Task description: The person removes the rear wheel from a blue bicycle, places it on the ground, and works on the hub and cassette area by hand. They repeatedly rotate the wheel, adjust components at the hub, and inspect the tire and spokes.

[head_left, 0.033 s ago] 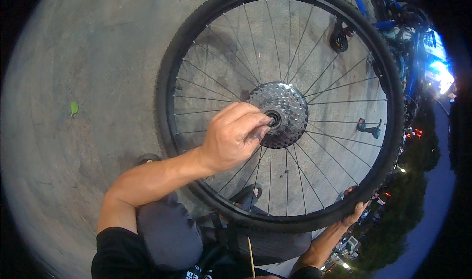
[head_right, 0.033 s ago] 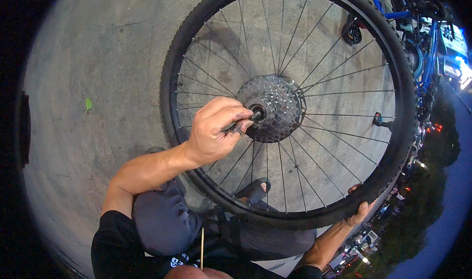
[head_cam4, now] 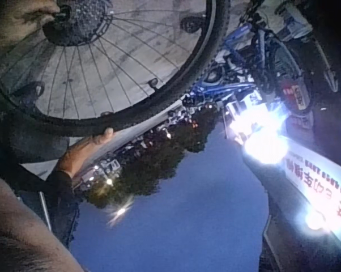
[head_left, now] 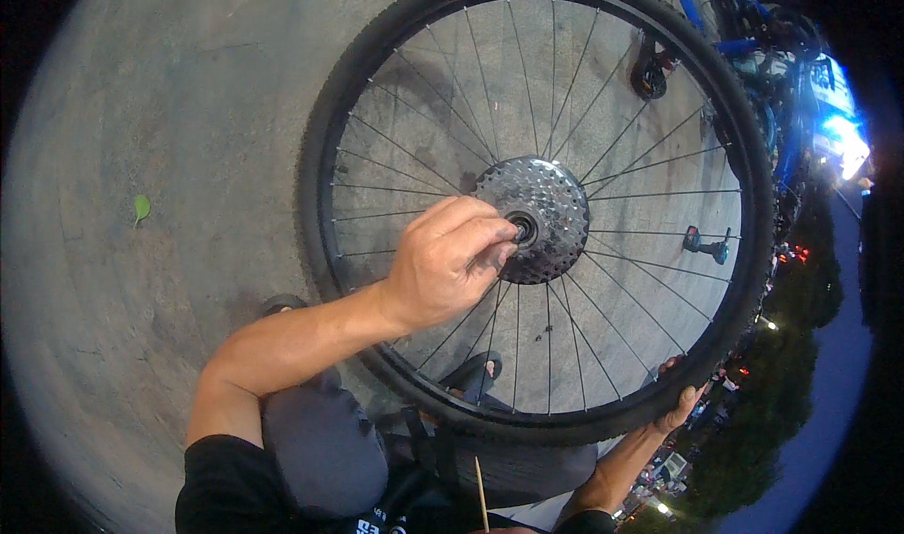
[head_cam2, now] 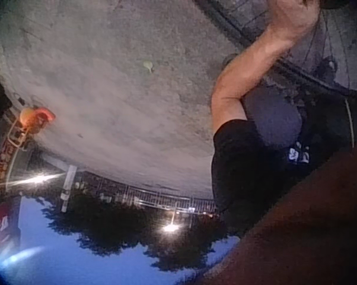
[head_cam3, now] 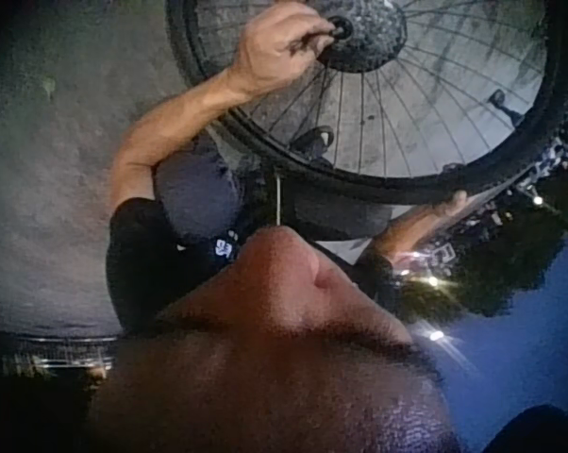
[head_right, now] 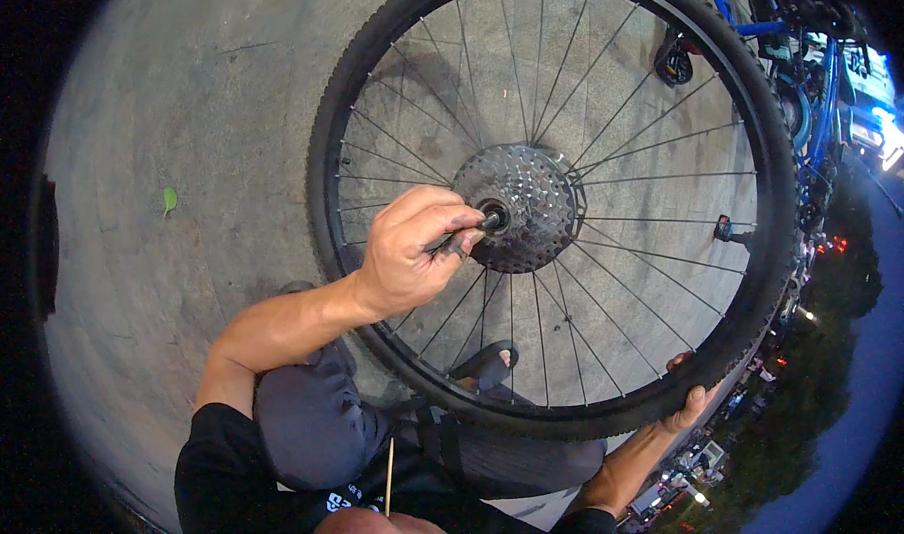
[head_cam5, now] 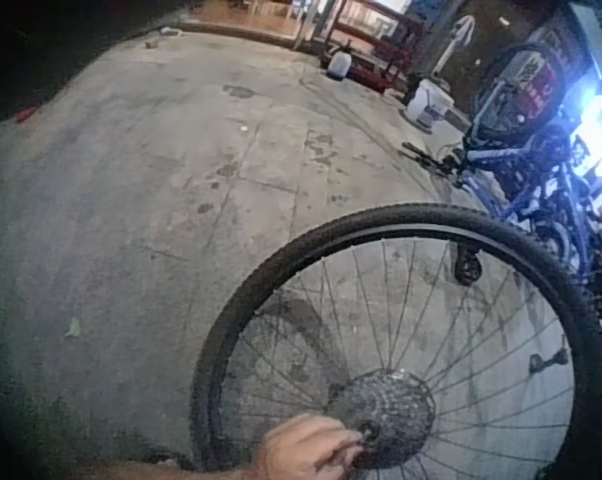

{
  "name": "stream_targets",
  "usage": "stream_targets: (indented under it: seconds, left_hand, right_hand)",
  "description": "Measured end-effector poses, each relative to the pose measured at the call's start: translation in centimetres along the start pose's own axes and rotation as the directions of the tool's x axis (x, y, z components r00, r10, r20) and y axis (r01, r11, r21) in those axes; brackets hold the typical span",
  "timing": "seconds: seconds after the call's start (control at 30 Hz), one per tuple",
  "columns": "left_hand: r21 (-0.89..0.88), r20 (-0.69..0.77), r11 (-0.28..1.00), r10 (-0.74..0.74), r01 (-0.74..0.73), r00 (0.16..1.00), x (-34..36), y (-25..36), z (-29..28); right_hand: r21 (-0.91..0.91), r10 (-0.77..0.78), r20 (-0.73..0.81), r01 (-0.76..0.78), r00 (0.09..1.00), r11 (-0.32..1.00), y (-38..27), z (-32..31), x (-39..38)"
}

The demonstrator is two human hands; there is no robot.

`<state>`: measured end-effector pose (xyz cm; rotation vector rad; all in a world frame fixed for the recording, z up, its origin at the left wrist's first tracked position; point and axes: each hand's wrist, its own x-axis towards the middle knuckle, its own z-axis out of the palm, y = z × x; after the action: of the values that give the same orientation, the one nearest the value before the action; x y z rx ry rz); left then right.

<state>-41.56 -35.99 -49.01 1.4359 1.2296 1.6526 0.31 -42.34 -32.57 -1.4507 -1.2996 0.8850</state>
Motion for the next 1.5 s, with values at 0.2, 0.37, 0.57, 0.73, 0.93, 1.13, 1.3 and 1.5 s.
stream_targets:
  seconds: [0.2, 0.37, 0.57, 0.73, 0.93, 1.13, 1.3, 1.5]
  left_hand:
    - [0.01, 0.004, 1.0, 0.015, -0.015, 1.0, 0.2, 0.1, -0.1]
    - [-0.011, -0.001, 0.999, -0.038, 0.038, 0.999, -0.1, 0.1, 0.1]
    - [-0.001, 0.058, 0.999, -0.055, 0.055, 0.997, -0.5, 0.0, -0.2]
    - [0.087, 0.089, 0.995, 0.046, -0.054, 0.995, -0.1, -0.2, -0.5]
    - [0.081, 0.091, 0.993, 0.075, -0.083, 0.993, -0.1, -0.7, -0.5]
    - [0.121, 0.097, 0.987, 0.098, -0.11, 0.99, -0.3, -0.5, -0.5]
    - [0.099, 0.095, 0.993, 0.062, -0.071, 0.994, -0.6, -0.6, -0.4]
    - [0.077, 0.092, 0.996, 0.033, -0.04, 0.995, -0.7, -0.3, -0.4]
  right_hand:
    - [0.02, 0.008, 0.013, -0.008, 1.0, 1.0, 0.2, -0.5, 0.0]
    - [0.03, 0.014, -0.014, -0.014, 1.0, 0.999, 0.1, -0.2, -0.1]
    - [0.007, 0.007, -0.001, -0.007, 1.0, 1.0, 0.1, -0.1, -0.1]
    - [0.024, -0.018, -0.062, 0.02, 0.998, 1.0, -0.1, 0.9, -0.2]
    - [0.034, -0.004, -0.023, 0.005, 1.0, 0.999, -0.1, 0.2, 0.0]
    - [0.022, -0.03, -0.058, 0.031, 0.998, 0.999, -0.2, 0.8, -0.1]
    - [0.026, -0.022, -0.072, 0.024, 0.997, 0.999, -0.3, 1.2, 0.0]
    - [0.03, -0.033, -0.085, 0.036, 0.996, 0.999, -0.2, 1.4, 0.2]
